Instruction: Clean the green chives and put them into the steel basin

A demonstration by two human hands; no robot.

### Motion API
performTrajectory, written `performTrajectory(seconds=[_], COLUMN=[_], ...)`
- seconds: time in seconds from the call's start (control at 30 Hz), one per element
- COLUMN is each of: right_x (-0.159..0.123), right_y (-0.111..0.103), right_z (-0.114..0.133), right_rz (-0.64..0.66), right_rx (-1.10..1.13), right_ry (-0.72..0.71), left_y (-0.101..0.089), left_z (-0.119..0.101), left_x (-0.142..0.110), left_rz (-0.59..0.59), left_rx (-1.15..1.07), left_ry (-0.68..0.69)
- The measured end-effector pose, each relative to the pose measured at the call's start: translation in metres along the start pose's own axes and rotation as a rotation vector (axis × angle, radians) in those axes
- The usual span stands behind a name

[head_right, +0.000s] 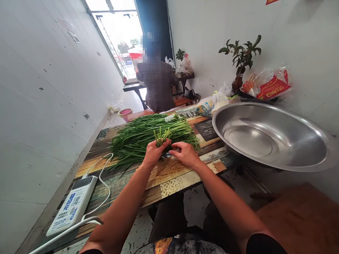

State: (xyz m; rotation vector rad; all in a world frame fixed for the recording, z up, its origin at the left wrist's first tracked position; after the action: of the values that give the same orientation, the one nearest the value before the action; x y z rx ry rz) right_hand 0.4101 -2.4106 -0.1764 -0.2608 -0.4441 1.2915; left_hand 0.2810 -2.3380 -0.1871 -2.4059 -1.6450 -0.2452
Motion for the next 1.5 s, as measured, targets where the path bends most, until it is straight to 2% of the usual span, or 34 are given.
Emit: performTrajectory(seconds=[0.07, 0.2, 0.43, 0.53, 0.73, 0.87, 0.97, 1.07, 1.17, 1.3, 1.5], right_x=[0.005, 0.012, 0.016, 0.015, 0.006, 0.003, 0.002, -0.001, -0.003, -0.003, 0.000], right_y=[0.009, 0.011, 0.007, 0.008, 0.003, 0.001, -0.004, -0.012, -0.015, -0.011, -0.011], right_z=[0.002, 0.000, -0.010, -0.007, 0.017, 0.023, 0.021, 0.018, 0.019, 0.021, 0.019], right_rz=[-0.069, -0.198, -0.187, -0.161, -0.177, -0.161, -0.171, -0.248, -0.299, -0.261, -0.220], right_rx=[0.067, 0.146, 0.217, 0.206, -0.113, -0.266, -0.258, -0.275, -0.273, -0.138, -0.023], right_ry=[-0.026, -0.029, 0.029, 0.006, -0.173, -0.170, -0.126, -0.096, -0.137, -0.215, -0.187], left_y=[-0.001, -0.003, 0.001, 0.003, 0.000, -0.001, -0.001, 0.003, 0.005, 0.004, 0.005], left_z=[0.001, -0.002, -0.008, -0.005, 0.000, -0.004, -0.010, -0.014, -0.009, 0.001, 0.004], left_x=[0.001, 0.001, -0.001, -0.001, -0.001, -0.002, -0.003, -0.004, -0.004, -0.003, -0.002], left_rz=[-0.004, -0.005, -0.003, -0.013, -0.039, -0.028, -0.012, 0.024, 0.061, 0.065, 0.074], left_rx=[-0.031, -0.037, -0.019, -0.052, -0.005, 0.112, 0.220, 0.274, 0.254, 0.181, 0.141], left_ry=[0.008, 0.053, 0.020, 0.014, 0.027, 0.045, 0.096, 0.136, 0.111, 0.043, 0.045])
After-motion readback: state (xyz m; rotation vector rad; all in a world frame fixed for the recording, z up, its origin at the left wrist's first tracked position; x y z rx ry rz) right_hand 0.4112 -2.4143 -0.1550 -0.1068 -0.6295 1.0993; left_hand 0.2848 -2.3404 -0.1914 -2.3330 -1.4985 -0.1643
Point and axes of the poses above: each hand's wrist, its own x-axis towards the middle knuckle, its own y-axis out of the palm, z = x × y, the point moved 8 cm from there along x, towards the middle knuckle, and after that the axes turned 6 degrees about y, right-handed, at the moved point
